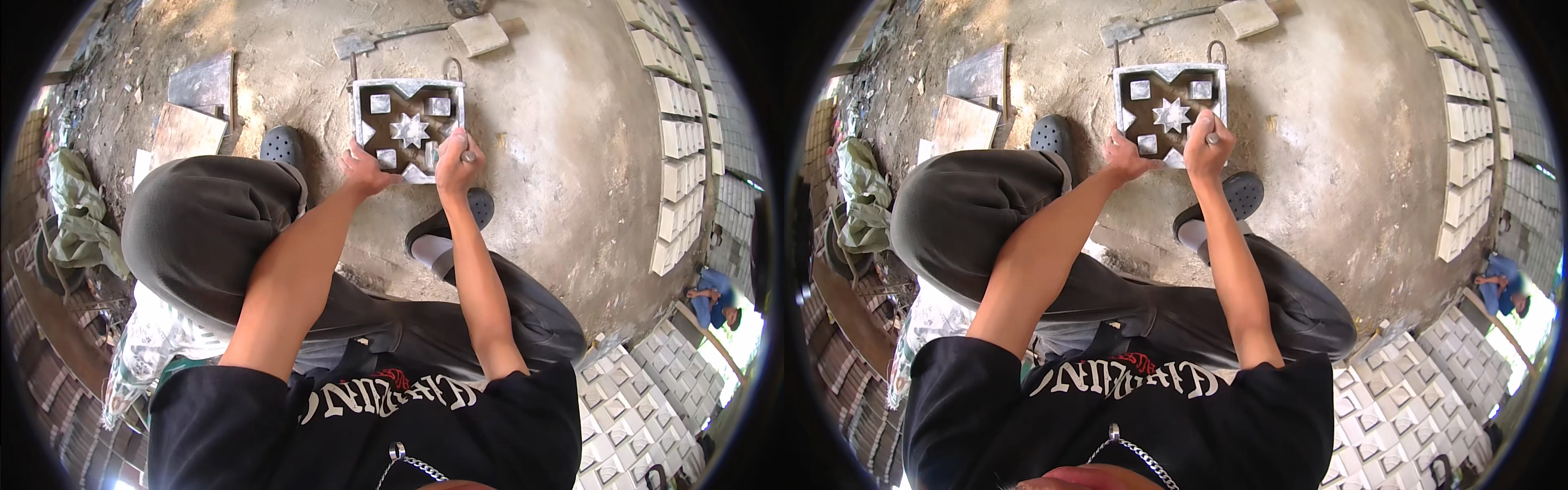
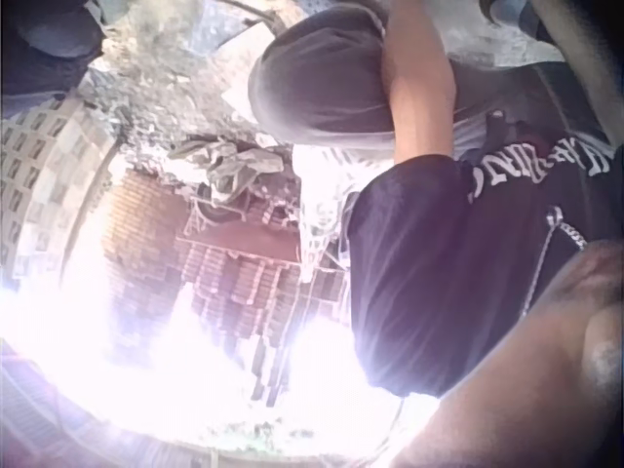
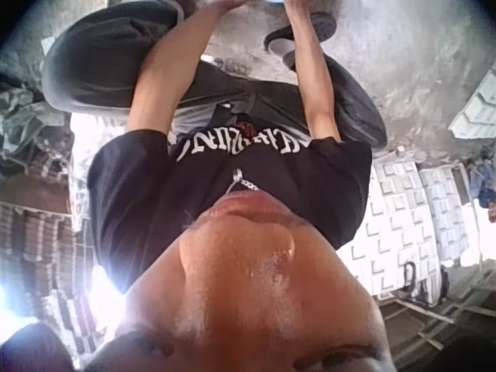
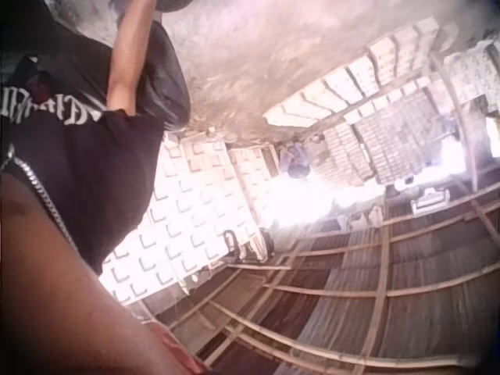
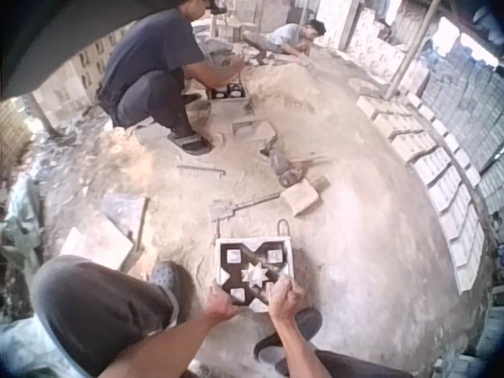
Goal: The person uses a small hand tool to refine the edges and details of a white cement star-shaped insert inside a ventilation tile mold. After smoothing the center, they add dry sand or cement mix into the mold using a trowel.
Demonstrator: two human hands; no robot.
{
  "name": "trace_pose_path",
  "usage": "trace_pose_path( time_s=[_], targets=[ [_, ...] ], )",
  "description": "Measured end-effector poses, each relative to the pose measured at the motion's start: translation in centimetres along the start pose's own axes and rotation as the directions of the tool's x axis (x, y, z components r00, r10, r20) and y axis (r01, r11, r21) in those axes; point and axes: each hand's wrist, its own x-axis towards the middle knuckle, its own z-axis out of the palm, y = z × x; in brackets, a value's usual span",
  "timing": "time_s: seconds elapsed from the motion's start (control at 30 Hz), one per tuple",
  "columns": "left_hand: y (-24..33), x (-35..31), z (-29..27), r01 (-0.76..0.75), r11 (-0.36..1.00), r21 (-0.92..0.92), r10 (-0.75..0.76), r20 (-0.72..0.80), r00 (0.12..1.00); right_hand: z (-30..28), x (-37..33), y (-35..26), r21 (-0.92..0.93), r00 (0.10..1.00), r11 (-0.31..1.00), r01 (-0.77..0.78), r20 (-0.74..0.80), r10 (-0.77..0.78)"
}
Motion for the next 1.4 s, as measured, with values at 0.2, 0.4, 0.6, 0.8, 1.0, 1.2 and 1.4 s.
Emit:
trace_pose_path(
  time_s=[0.2, 0.4, 0.6, 0.8, 1.0, 1.2, 1.4],
  targets=[
    [-0.6, 0.2, -0.1, -0.003, 1.000, -0.020, 0.004, 0.039, 0.999, 1.0, 0.9, 1.0, -0.045, 0.994, 0.997, -0.061, 0.086, 0.065],
    [0.6, 0.4, 0.0, -0.018, 1.000, -0.015, 0.018, 0.022, 1.000, 0.5, 0.2, 3.8, 0.028, 0.996, 0.996, 0.084, 0.004, -0.084],
    [-0.2, 0.1, -0.8, -0.039, 0.997, -0.059, 0.044, 0.095, 0.995, -0.4, 1.3, 1.4, 0.152, 0.991, 0.979, -0.137, 0.017, 0.136],
    [-0.1, -0.1, -0.8, -0.034, 0.999, -0.042, 0.038, 0.097, 0.995, -1.2, 0.5, -2.8, 0.156, 0.991, 0.988, -0.014, 0.132, -0.007],
    [-0.1, 0.3, -0.4, -0.033, 0.997, -0.073, 0.036, 0.047, 0.998, -0.7, 1.9, -2.7, 0.074, 0.970, 0.987, 0.141, 0.188, -0.153],
    [-0.1, 0.0, -0.8, -0.027, 0.997, -0.069, 0.031, 0.045, 0.999, -3.0, 1.4, -2.4, 0.380, 0.966, 0.924, -0.031, 0.248, -0.070],
    [0.3, -0.3, -0.9, -0.031, 0.998, -0.047, 0.033, 0.043, 0.999, -1.5, 0.6, -1.3, 0.229, 0.949, 0.967, 0.110, 0.264, -0.170]
  ],
)
